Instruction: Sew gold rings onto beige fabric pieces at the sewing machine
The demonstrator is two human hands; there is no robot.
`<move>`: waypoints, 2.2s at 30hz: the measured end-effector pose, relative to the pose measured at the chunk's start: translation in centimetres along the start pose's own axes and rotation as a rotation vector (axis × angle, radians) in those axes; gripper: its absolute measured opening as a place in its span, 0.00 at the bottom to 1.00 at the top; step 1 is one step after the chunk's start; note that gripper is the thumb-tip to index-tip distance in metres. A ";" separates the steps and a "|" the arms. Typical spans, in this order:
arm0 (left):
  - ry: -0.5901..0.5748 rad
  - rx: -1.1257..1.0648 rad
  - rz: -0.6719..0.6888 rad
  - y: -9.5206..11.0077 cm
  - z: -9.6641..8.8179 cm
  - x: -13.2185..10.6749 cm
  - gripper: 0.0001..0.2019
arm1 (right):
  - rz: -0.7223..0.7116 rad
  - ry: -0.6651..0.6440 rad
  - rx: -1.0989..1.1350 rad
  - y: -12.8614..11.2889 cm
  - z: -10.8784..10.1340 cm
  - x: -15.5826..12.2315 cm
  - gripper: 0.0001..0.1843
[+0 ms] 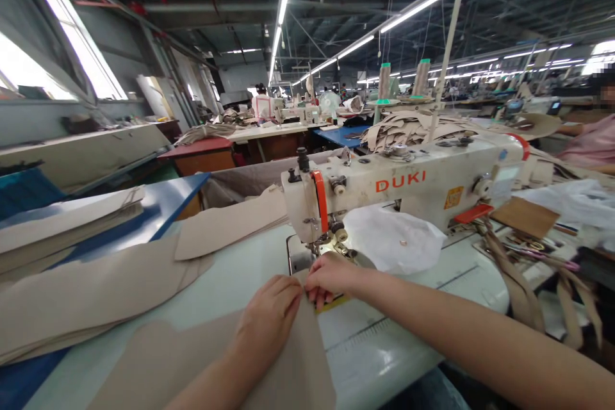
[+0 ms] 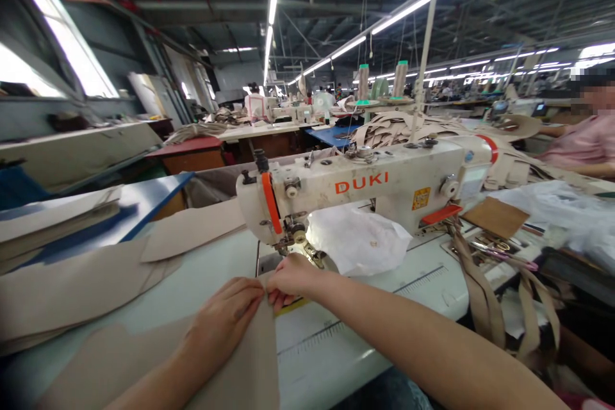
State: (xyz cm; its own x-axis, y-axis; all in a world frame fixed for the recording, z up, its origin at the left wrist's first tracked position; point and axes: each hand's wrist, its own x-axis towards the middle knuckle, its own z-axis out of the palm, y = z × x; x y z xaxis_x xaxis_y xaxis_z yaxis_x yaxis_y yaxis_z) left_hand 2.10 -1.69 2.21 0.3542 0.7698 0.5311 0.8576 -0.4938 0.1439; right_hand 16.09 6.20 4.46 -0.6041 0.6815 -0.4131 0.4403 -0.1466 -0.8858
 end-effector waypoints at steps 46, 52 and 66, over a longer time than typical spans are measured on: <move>-0.007 0.032 0.002 -0.3 1.6 0.0 0.10 | -1.168 0.166 -1.140 5.6 -0.8 -2.6 0.08; 0.020 0.029 0.041 -0.4 1.8 0.1 0.10 | -1.181 0.165 -1.143 5.8 -0.9 -2.4 0.08; 0.010 0.043 0.040 -0.6 1.9 0.2 0.10 | -1.154 0.171 -1.136 5.3 -0.9 -2.8 0.09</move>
State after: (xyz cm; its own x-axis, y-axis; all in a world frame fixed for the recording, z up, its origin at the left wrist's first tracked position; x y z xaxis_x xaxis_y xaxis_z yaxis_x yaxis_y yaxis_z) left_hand 2.42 -0.47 0.62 0.3846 0.7455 0.5443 0.8581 -0.5061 0.0869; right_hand 20.70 4.10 1.13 -0.8997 0.1267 0.4176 0.1140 0.9919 -0.0554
